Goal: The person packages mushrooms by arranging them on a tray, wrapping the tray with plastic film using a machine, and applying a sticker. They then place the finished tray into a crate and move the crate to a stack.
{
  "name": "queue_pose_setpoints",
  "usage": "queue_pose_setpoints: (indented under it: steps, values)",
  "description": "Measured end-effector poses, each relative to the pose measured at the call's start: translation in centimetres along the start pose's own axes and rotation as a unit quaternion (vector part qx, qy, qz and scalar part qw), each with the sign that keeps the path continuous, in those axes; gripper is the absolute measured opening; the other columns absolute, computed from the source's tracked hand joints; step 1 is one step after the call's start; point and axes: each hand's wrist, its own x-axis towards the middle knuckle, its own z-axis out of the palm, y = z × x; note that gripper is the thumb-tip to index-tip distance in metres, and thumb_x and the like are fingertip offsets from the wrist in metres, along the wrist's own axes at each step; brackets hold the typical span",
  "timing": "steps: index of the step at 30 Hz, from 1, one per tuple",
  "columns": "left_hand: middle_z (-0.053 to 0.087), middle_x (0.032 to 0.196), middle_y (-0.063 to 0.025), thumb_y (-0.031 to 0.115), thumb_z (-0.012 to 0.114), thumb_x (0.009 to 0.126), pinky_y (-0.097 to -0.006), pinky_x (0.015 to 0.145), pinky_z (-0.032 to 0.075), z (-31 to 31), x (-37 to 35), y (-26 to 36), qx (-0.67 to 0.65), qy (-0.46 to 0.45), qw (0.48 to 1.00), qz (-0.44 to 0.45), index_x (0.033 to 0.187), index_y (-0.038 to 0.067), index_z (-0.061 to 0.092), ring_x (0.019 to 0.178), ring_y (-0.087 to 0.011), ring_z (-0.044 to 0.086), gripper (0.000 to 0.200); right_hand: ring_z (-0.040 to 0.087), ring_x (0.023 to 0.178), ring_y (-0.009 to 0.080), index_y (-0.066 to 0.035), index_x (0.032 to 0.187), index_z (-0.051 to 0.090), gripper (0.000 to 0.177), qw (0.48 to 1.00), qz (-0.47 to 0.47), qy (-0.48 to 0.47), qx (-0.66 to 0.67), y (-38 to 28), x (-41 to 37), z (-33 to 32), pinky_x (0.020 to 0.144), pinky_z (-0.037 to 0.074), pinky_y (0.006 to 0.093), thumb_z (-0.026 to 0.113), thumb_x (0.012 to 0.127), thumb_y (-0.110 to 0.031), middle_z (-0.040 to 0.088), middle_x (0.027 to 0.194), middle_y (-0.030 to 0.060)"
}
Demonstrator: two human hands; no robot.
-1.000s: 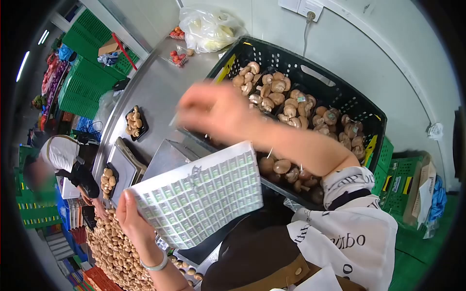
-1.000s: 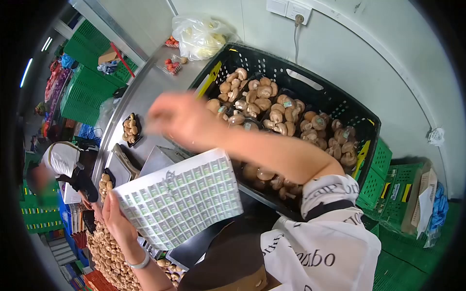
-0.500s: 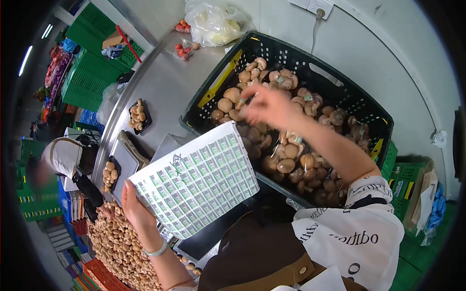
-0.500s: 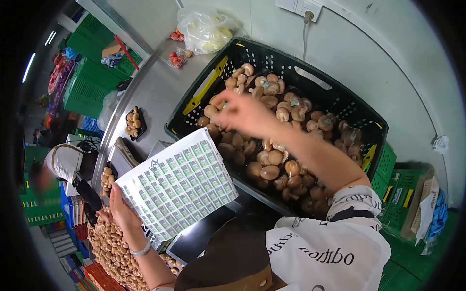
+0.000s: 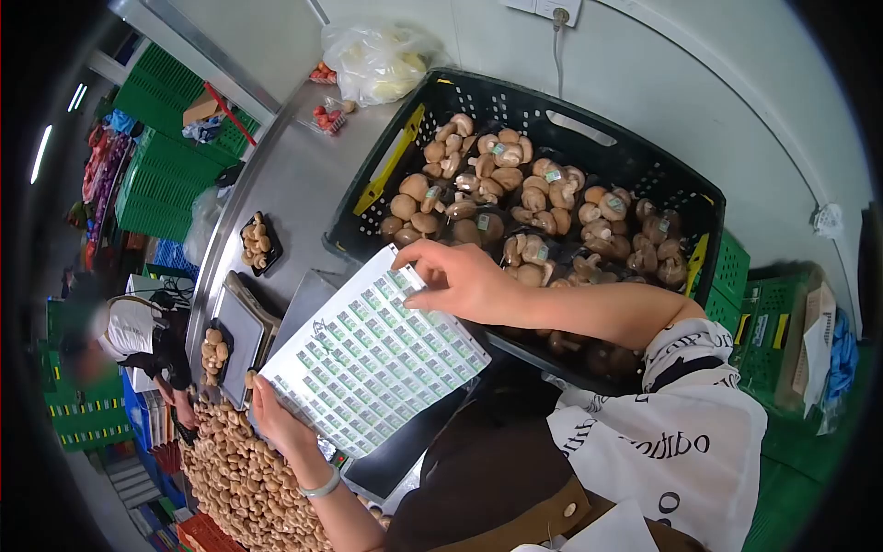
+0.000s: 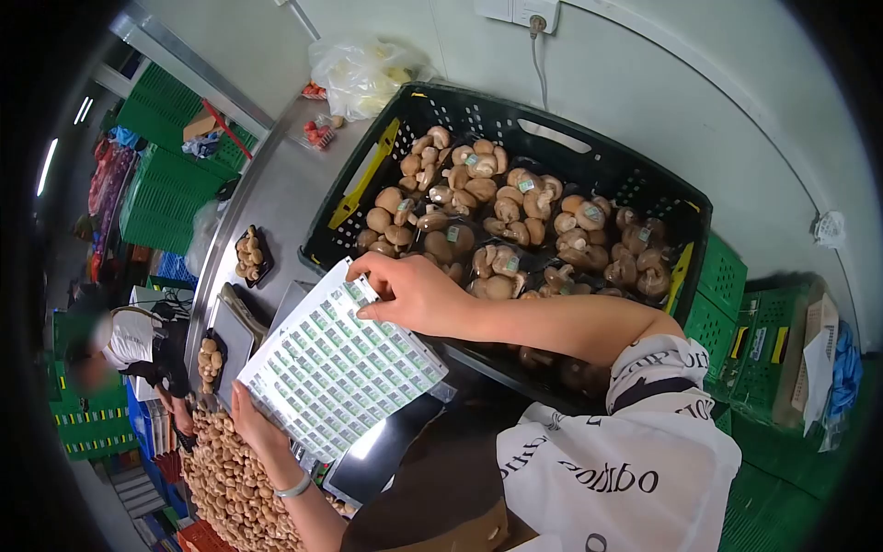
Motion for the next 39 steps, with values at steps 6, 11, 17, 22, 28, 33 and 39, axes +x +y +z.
queue_pose_setpoints:
  steps: [6,11,17,22,28,33,39]
  values:
    - [0.063,0.089,-0.0015,0.024,0.047,0.102,-0.0230,0.072,0.046,-0.2,-0.7,-1.8,-0.022,0.000,1.000,0.020,0.095,0.002,0.059,0.079,-0.0082,0.057,0.025,0.062,0.099,0.0114,-0.004,0.125,0.053,0.048,0.996,0.000,-0.037,0.081,-0.7,0.3,-0.6,0.085,0.051,0.0267,0.068,0.080,0.004,0.066,0.106,0.0088]
    - [0.062,0.087,0.0005,0.025,0.046,0.102,-0.0233,0.075,0.044,0.8,-1.7,-0.7,-0.008,-0.009,0.999,0.035,0.095,0.003,0.058,0.082,-0.0072,0.056,0.026,0.062,0.084,0.0095,0.002,0.114,0.059,0.033,0.995,0.013,-0.011,0.097,0.6,0.3,-0.4,0.074,0.051,0.0244,0.069,0.083,-0.001,0.068,0.092,0.0077]
    - [0.061,0.113,-0.0104,0.012,0.067,0.088,-0.0283,0.090,0.042,3.2,-0.9,0.1,0.357,0.139,0.820,0.426,0.108,-0.003,0.058,0.108,-0.0217,0.054,0.026,0.057,0.069,0.0041,0.003,0.094,0.064,0.017,0.999,0.026,-0.004,0.024,0.6,0.2,0.1,0.058,0.044,0.0240,0.071,0.085,-0.011,0.066,0.075,0.0051]
    - [0.065,0.095,-0.0140,0.006,0.075,0.074,-0.0318,0.078,0.046,7.4,-3.7,3.5,0.450,-0.232,0.826,0.248,0.097,0.000,0.065,0.090,-0.0266,0.060,0.025,0.054,0.052,0.0183,0.002,0.089,0.063,0.023,0.996,-0.071,-0.034,-0.044,-0.1,0.0,1.6,0.052,0.041,0.0320,0.070,0.085,-0.019,0.057,0.056,0.0090]
    - [0.064,0.070,-0.0107,0.008,0.074,0.076,-0.0306,0.061,0.045,9.3,-2.7,4.6,0.429,-0.331,0.821,0.180,0.081,-0.002,0.065,0.064,-0.0215,0.058,0.014,0.051,0.083,0.0206,-0.008,0.086,0.064,0.018,0.892,-0.342,0.013,-0.296,-1.0,2.0,-0.5,0.066,0.046,0.0300,0.071,0.073,-0.019,0.054,0.086,0.0011]
    - [0.061,0.064,-0.0065,0.009,0.073,0.078,-0.0273,0.057,0.043,9.6,-0.3,4.5,0.438,-0.360,0.816,0.117,0.082,-0.002,0.065,0.059,-0.0110,0.051,0.014,0.053,0.087,0.0199,-0.009,0.086,0.064,0.018,0.839,-0.436,0.049,-0.321,0.5,3.7,-0.8,0.069,0.047,0.0312,0.066,0.069,-0.014,0.055,0.090,0.0013]
    - [0.062,0.070,-0.0006,0.010,0.070,0.083,-0.0229,0.059,0.042,6.9,6.1,2.6,0.379,-0.341,0.859,0.050,0.085,-0.001,0.064,0.065,-0.0065,0.052,0.013,0.058,0.077,0.0105,-0.006,0.086,0.067,0.010,0.979,-0.150,0.107,0.082,2.9,8.8,-3.6,0.068,0.048,0.0286,0.069,0.081,-0.013,0.063,0.084,-0.0001]
